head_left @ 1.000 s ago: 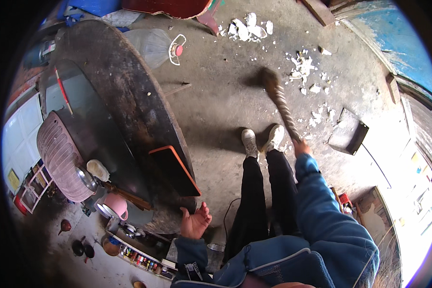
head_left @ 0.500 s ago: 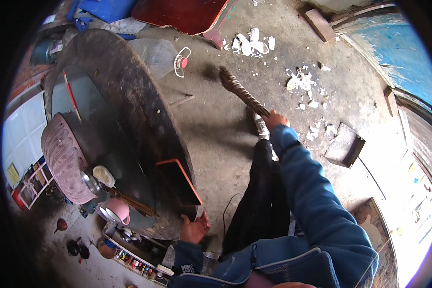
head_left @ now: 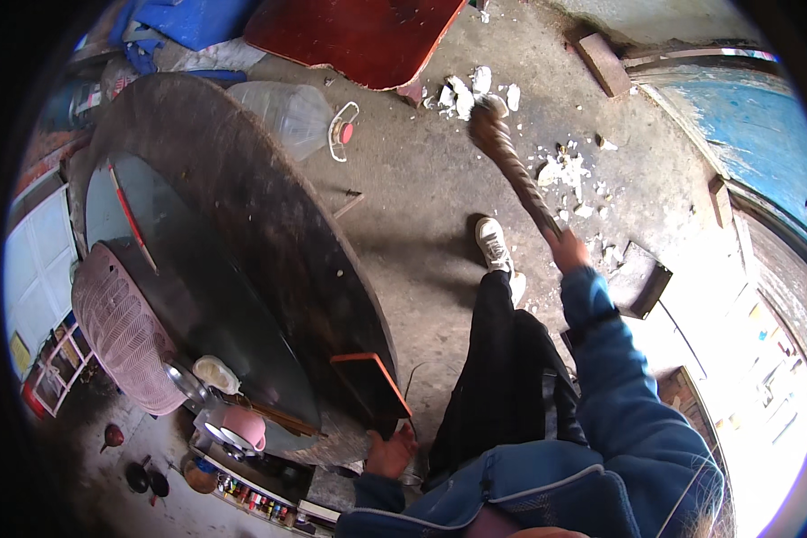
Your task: The person sweeps debris on a concrete floor with a broom and dustpan, then moves outside to continue sweeping and collecting debris into the dustpan. The person also briefly handles a smartphone while sweeping.
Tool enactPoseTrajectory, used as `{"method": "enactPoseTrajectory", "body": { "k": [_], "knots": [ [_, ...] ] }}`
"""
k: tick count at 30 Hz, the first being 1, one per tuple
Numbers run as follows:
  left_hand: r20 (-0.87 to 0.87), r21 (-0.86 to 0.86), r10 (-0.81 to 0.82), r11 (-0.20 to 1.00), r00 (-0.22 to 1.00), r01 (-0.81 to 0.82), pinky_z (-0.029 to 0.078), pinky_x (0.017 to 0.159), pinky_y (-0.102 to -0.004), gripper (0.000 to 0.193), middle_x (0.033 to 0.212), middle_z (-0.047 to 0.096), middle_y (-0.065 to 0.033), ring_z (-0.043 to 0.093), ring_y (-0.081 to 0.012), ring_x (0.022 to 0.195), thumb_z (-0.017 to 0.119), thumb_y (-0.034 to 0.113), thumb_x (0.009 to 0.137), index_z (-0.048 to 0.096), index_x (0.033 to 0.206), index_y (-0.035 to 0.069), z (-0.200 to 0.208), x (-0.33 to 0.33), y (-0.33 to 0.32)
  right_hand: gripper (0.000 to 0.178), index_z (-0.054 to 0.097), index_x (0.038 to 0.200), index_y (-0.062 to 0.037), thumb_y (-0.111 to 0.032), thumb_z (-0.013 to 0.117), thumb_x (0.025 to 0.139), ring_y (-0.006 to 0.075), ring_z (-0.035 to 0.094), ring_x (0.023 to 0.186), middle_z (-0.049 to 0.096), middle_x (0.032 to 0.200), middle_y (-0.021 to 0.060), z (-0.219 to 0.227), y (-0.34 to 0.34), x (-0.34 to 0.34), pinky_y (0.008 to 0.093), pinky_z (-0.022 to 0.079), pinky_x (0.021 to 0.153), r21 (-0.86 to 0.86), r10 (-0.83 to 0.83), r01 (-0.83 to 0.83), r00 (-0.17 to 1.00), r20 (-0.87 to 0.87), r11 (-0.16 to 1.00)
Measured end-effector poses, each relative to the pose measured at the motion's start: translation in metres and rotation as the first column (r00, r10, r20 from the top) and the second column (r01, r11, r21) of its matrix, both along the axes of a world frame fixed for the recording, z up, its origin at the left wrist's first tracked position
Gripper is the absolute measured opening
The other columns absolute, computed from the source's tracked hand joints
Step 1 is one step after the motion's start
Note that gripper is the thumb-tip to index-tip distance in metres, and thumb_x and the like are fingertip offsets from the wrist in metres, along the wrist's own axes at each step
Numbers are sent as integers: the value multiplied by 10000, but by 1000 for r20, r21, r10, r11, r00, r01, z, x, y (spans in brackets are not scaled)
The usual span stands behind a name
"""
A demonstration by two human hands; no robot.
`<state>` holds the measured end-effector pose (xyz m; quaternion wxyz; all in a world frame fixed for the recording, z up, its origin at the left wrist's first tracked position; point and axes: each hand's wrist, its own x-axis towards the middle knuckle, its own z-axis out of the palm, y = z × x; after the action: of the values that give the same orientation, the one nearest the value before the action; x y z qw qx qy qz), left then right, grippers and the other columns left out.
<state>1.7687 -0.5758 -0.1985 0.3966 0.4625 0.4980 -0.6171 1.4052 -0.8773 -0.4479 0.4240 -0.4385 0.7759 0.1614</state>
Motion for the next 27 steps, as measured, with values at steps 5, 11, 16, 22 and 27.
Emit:
{"method": "enactPoseTrajectory", "body": {
  "k": [5,11,16,22,27],
  "knots": [
    [51,-31,-3,999,999,5,394,802,-350,725,1072,511,-95,478,-210,991,530,575,680,448,1108,-4,-3,-8,-2,581,508,1036,-15,-536,421,792,357,564,886,584,921,220,-65,-136,89,438,437,778,-70,286,-291,955,-72,954],
    [104,-77,-5,997,995,13,405,791,-344,658,1074,519,-89,500,-214,959,587,518,670,484,1099,30,5,-12,-15,608,577,996,-29,-571,407,779,380,541,904,572,920,254,-86,-35,-25,441,413,789,98,50,-43,996,-71,994],
    [19,-90,82,993,996,-80,403,790,-350,672,1034,547,-85,510,-216,947,589,524,652,490,1101,34,4,-13,-17,673,579,908,44,-592,428,751,369,561,859,593,830,244,6,78,-92,426,430,755,278,-163,191,979,-121,941],
    [76,-64,88,995,993,-83,398,813,-388,651,1036,552,-82,512,-229,959,547,577,670,516,1078,71,-1,-11,-4,609,536,983,-6,-568,429,772,386,541,901,566,924,263,2,-33,-16,447,421,770,-5,120,-120,992,33,993],
    [120,63,58,996,991,-66,394,825,-404,619,1009,565,-90,510,-243,972,553,562,676,532,1024,51,1,-10,-2,646,560,962,17,-583,415,772,394,536,919,559,942,272,-94,-155,78,434,423,789,-33,91,-88,988,121,996]
  ]
}}
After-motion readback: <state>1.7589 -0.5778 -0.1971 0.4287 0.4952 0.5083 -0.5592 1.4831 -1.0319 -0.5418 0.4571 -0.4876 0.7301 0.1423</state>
